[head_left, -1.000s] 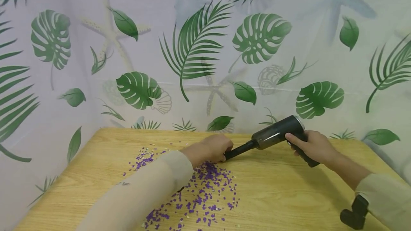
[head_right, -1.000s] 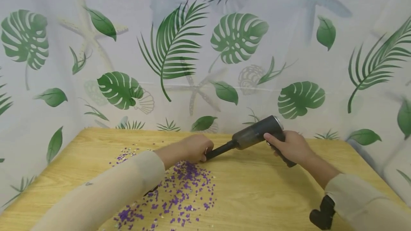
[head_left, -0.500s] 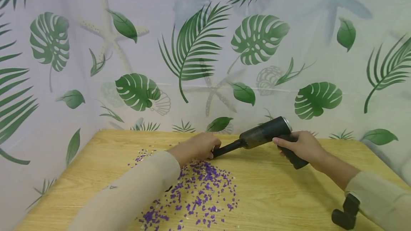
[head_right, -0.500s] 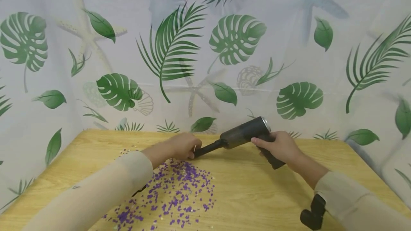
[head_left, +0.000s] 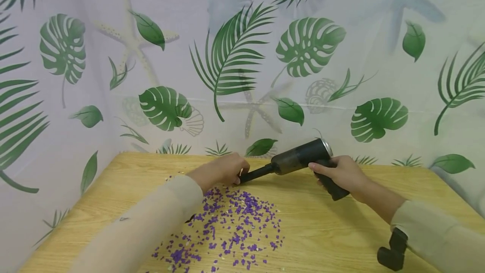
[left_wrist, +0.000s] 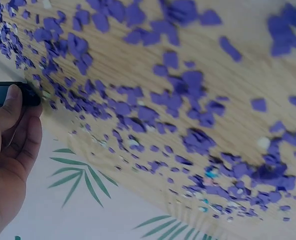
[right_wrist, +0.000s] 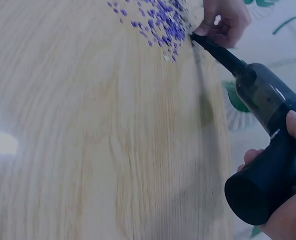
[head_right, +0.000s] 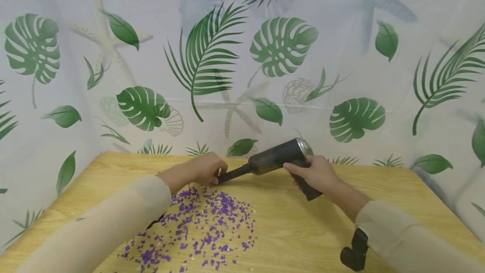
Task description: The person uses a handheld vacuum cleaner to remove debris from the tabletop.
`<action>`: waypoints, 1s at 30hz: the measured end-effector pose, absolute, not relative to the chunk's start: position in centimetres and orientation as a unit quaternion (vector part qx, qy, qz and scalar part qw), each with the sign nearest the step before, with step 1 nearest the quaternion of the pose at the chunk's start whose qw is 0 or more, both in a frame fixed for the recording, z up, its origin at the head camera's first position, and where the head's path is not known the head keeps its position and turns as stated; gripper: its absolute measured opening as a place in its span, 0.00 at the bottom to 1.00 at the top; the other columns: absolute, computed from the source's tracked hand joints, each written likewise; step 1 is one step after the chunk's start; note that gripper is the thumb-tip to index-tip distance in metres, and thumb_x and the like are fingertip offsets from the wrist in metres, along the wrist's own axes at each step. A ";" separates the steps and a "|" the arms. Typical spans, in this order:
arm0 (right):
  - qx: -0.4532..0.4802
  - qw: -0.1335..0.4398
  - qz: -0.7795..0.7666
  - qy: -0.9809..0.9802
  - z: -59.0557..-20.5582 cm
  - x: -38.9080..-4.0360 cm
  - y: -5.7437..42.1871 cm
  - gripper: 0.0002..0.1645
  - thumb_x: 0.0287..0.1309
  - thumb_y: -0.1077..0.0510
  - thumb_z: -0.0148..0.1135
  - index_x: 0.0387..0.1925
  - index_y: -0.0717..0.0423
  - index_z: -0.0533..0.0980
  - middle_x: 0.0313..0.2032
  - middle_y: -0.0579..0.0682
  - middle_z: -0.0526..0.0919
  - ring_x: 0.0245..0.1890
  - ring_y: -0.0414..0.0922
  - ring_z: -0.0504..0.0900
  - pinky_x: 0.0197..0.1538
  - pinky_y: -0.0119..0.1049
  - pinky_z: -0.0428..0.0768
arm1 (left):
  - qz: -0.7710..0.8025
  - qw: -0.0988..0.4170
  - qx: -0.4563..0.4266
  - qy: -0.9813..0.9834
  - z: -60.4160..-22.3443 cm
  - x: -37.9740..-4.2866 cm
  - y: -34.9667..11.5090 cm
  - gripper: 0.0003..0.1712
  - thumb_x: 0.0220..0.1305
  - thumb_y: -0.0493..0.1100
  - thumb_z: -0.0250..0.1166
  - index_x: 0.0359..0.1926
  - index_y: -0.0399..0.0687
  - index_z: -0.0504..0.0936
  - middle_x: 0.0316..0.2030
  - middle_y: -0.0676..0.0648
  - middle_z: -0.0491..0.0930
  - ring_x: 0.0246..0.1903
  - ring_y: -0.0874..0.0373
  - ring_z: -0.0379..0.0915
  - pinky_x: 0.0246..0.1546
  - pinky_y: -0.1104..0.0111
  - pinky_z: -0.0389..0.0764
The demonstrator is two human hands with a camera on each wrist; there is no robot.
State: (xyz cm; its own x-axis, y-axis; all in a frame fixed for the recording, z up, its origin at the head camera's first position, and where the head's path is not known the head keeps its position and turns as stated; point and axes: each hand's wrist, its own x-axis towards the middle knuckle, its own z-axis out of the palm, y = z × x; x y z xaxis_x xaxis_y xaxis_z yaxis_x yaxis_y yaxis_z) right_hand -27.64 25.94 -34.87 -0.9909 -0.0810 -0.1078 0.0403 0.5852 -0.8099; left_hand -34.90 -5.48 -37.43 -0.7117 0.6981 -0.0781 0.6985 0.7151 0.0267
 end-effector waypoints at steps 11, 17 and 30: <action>-0.012 0.041 -0.468 0.882 -35.3 -27.7 22.4 0.33 0.64 0.39 0.63 0.43 0.70 0.76 0.28 0.55 0.85 0.27 0.48 0.86 0.31 0.40 0.84 | -0.004 0.038 0.359 0.933 -37.1 -36.0 -7.9 0.12 0.58 0.36 0.73 0.44 0.45 0.86 0.39 0.47 0.86 0.43 0.52 0.79 0.48 0.61 0.80; -0.009 0.035 -0.465 0.885 -35.4 -28.0 20.5 0.31 0.65 0.41 0.63 0.42 0.70 0.76 0.28 0.56 0.85 0.27 0.50 0.87 0.30 0.39 0.84 | -0.005 0.047 0.332 0.942 -37.3 -36.5 -9.4 0.13 0.60 0.35 0.72 0.47 0.45 0.86 0.38 0.47 0.85 0.40 0.53 0.81 0.47 0.61 0.82; -0.024 0.064 -0.500 0.864 -36.1 -29.6 16.1 0.28 0.69 0.45 0.60 0.48 0.70 0.73 0.39 0.61 0.84 0.32 0.47 0.85 0.34 0.37 0.83 | -0.009 0.040 0.318 0.947 -36.8 -37.8 -14.5 0.13 0.58 0.32 0.70 0.45 0.43 0.89 0.34 0.47 0.86 0.37 0.53 0.81 0.45 0.62 0.83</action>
State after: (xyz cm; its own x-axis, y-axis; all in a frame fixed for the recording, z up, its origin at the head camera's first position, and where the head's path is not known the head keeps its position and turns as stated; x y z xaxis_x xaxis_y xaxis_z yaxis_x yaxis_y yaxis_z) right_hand -29.59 16.12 -36.14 -0.9908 -0.1050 -0.0860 0.0222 0.4994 -0.8661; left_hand -37.84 -14.49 -36.82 -0.7941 0.6023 -0.0815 0.6037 0.7972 0.0094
